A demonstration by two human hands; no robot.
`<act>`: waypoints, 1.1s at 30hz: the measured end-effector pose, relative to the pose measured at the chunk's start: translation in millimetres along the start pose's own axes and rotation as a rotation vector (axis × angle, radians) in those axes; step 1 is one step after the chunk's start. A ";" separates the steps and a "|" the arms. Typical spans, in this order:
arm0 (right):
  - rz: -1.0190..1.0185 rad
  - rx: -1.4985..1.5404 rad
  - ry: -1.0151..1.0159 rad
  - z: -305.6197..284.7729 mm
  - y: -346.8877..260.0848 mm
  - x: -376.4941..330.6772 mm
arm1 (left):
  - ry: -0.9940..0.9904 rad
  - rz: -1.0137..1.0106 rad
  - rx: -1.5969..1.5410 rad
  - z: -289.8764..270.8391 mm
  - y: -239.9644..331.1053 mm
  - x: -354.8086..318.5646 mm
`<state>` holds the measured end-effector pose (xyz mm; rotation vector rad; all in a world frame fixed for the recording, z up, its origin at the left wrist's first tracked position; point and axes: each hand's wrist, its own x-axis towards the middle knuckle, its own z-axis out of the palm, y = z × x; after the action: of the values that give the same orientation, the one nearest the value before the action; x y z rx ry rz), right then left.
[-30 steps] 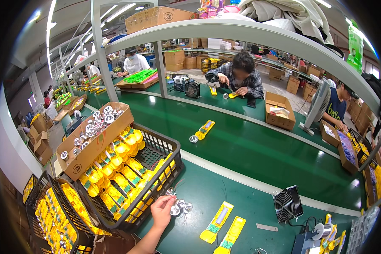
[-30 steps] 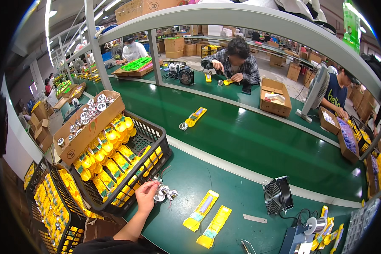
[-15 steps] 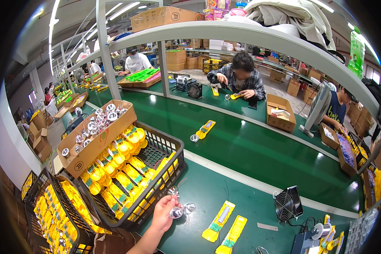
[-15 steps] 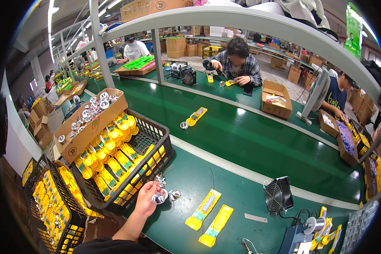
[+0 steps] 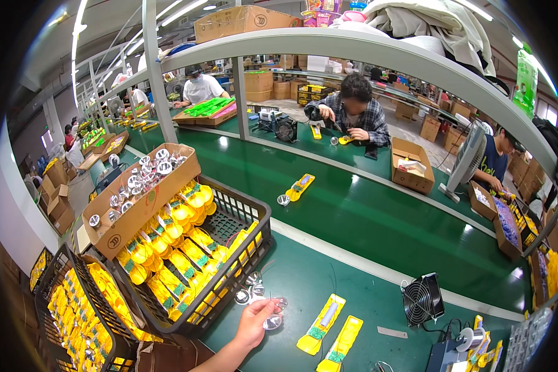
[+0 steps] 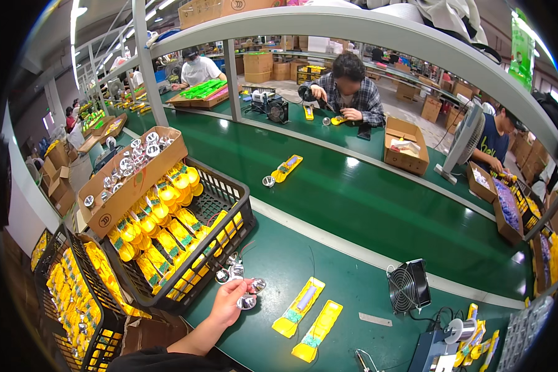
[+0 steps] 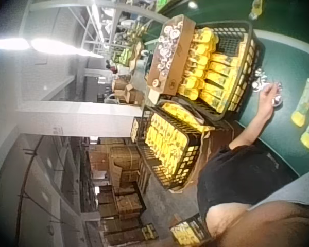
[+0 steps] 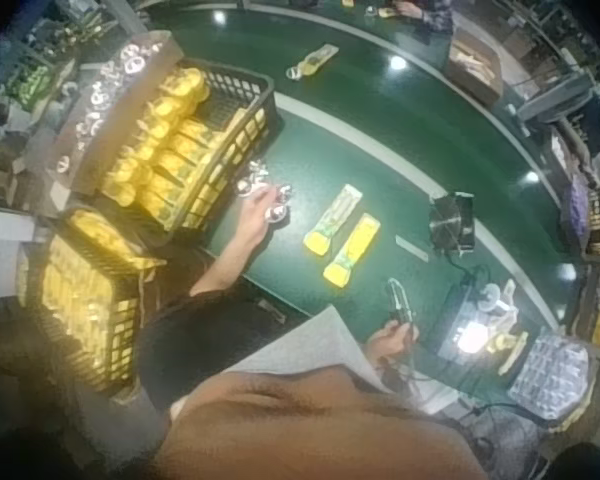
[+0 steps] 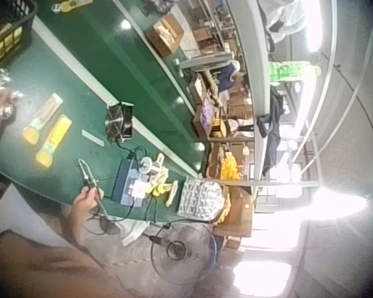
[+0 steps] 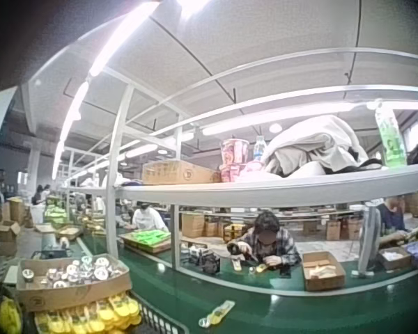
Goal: The person solders circuit components onto flashlight bodies using a soldering iron and passes flashlight parts across the conveyor belt to a coworker.
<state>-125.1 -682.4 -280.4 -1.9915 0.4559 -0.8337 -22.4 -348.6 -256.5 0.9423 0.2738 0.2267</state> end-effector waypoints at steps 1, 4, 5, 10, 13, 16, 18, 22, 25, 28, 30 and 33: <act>-0.151 -0.128 -0.030 -0.7 -1.5 1.0 | 0.006 -0.003 0.016 2.1 -1.1 -1.0; -0.182 -0.132 0.005 2.2 -4.2 1.0 | -0.008 -0.005 0.039 2.9 -1.5 -3.7; -0.183 -0.132 0.005 1.4 -1.1 0.7 | -0.014 -0.019 0.044 0.2 -3.8 -3.8; 0.177 0.176 0.053 2.1 3.4 -3.2 | -0.027 -0.015 0.041 1.1 -6.3 -5.9; -0.007 -0.004 0.018 1.1 -2.9 -2.0 | -0.018 -0.018 0.009 -1.6 -9.5 -6.2; -0.081 -0.155 -0.036 -1.7 -5.2 -1.5 | -0.010 -0.030 -0.001 -1.4 -10.6 -4.6; -0.072 -0.147 -0.020 1.9 -9.4 0.4 | -0.009 -0.037 -0.010 -0.8 -12.6 0.6; -0.147 -0.046 0.078 4.6 9.6 -3.1 | -0.020 0.010 0.117 17.5 22.1 7.9; -0.067 -0.062 0.052 5.9 6.3 2.1 | -0.145 0.134 0.365 63.0 46.2 65.9; -0.123 -0.112 0.078 6.2 8.2 4.5 | -0.140 0.289 0.551 114.1 42.5 158.6; -0.061 -0.059 0.093 3.6 17.3 0.6 | -0.043 0.318 0.710 134.9 29.2 220.5; -0.047 -0.074 0.082 4.0 -0.7 3.7 | -0.011 0.326 0.824 157.6 23.1 282.6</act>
<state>-119.6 -681.9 -279.8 -2.0486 0.4955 -0.9427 293.9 -368.4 -186.8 1.8082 0.1998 0.4216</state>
